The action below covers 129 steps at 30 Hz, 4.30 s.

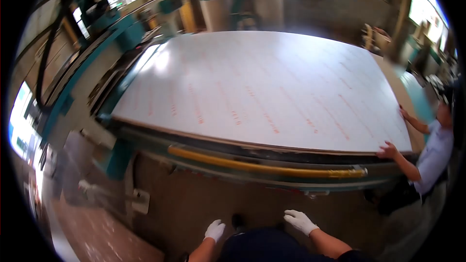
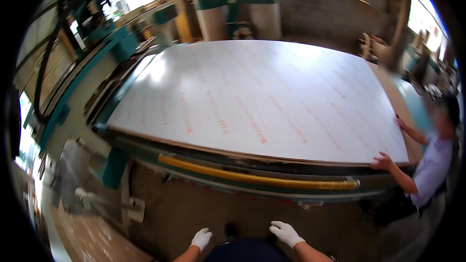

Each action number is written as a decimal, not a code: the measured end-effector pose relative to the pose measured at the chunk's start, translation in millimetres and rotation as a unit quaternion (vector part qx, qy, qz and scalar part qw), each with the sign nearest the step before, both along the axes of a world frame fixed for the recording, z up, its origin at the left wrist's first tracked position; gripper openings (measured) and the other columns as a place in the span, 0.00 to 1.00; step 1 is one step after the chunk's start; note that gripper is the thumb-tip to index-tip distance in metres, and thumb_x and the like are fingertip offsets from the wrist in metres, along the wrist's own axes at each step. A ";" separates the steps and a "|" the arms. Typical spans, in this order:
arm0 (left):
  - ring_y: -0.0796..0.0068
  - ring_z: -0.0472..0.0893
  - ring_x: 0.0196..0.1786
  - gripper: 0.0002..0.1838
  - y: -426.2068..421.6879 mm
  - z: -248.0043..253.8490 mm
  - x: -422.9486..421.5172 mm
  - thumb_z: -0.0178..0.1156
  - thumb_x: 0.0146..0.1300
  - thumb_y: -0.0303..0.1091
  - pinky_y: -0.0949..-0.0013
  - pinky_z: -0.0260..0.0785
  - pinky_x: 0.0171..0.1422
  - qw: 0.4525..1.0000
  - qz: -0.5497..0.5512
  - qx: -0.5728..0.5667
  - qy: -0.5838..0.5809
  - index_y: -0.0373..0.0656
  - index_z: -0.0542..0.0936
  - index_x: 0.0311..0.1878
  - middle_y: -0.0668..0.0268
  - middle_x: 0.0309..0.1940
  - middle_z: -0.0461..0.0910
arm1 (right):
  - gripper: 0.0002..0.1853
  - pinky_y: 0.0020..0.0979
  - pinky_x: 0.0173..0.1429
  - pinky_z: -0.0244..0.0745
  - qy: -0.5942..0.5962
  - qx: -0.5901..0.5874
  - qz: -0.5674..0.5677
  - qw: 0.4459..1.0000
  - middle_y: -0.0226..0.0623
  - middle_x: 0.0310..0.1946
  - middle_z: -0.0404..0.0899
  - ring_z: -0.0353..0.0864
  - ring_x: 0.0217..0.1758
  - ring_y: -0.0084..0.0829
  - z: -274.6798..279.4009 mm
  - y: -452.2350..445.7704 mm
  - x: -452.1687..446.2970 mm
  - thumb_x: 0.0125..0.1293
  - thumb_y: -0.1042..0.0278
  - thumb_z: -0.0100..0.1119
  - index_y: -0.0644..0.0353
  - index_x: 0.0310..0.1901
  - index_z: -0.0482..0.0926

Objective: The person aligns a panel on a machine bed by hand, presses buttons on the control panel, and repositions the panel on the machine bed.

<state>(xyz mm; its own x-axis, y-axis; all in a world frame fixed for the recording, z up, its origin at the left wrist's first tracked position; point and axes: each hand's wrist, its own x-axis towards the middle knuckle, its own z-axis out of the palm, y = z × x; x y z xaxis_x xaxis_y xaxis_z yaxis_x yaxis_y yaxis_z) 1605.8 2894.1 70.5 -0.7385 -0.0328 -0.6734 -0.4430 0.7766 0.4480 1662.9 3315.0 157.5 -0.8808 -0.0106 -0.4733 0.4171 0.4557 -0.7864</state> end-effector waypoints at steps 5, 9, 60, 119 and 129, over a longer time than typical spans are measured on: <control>0.51 0.75 0.74 0.32 11.4 29.0 -25.2 0.57 0.66 0.47 0.58 0.65 0.78 0.999 0.036 0.008 0.019 0.42 0.77 0.71 0.51 0.69 0.78 | 0.33 0.39 0.75 0.68 -0.009 0.004 -0.007 1.000 0.53 0.66 0.79 0.76 0.72 0.50 -2.8 4.4 -5.2 0.73 0.45 0.55 0.66 0.66 0.78; 0.52 0.77 0.72 0.32 2.5 11.4 -35.6 0.59 0.66 0.45 0.60 0.66 0.76 0.996 0.066 0.046 0.024 0.40 0.77 0.71 0.52 0.68 0.80 | 0.33 0.39 0.77 0.67 -0.022 0.011 -0.014 1.000 0.51 0.68 0.78 0.74 0.74 0.49 -4.5 1.8 -8.8 0.73 0.45 0.55 0.64 0.68 0.77; 0.45 0.59 0.77 0.29 1.5 36.8 -522.7 0.65 0.64 0.38 0.51 0.58 0.81 0.810 0.234 -0.227 0.488 0.31 0.76 0.65 0.49 0.74 0.66 | 0.17 0.54 0.66 0.76 0.385 0.462 -0.158 0.783 0.55 0.56 0.82 0.78 0.61 0.61 -7.2 83.6 -334.2 0.55 0.73 0.62 0.66 0.48 0.84; 0.53 0.78 0.71 0.31 -96.8 48.6 243.8 0.58 0.67 0.49 0.60 0.67 0.76 0.987 0.157 -0.008 -0.035 0.39 0.81 0.67 0.52 0.66 0.81 | 0.26 0.46 0.69 0.75 -0.131 0.208 0.146 0.958 0.51 0.60 0.84 0.81 0.65 0.54 -82.3 9.8 48.7 0.64 0.49 0.55 0.58 0.56 0.86; 0.58 0.76 0.73 0.31 -233.1 34.5 293.7 0.58 0.69 0.45 0.63 0.63 0.78 0.963 0.250 0.103 0.007 0.37 0.78 0.70 0.53 0.69 0.79 | 0.24 0.45 0.69 0.75 0.003 0.201 0.418 0.886 0.47 0.61 0.84 0.80 0.66 0.52 -170.9 -170.9 148.0 0.67 0.48 0.53 0.57 0.53 0.87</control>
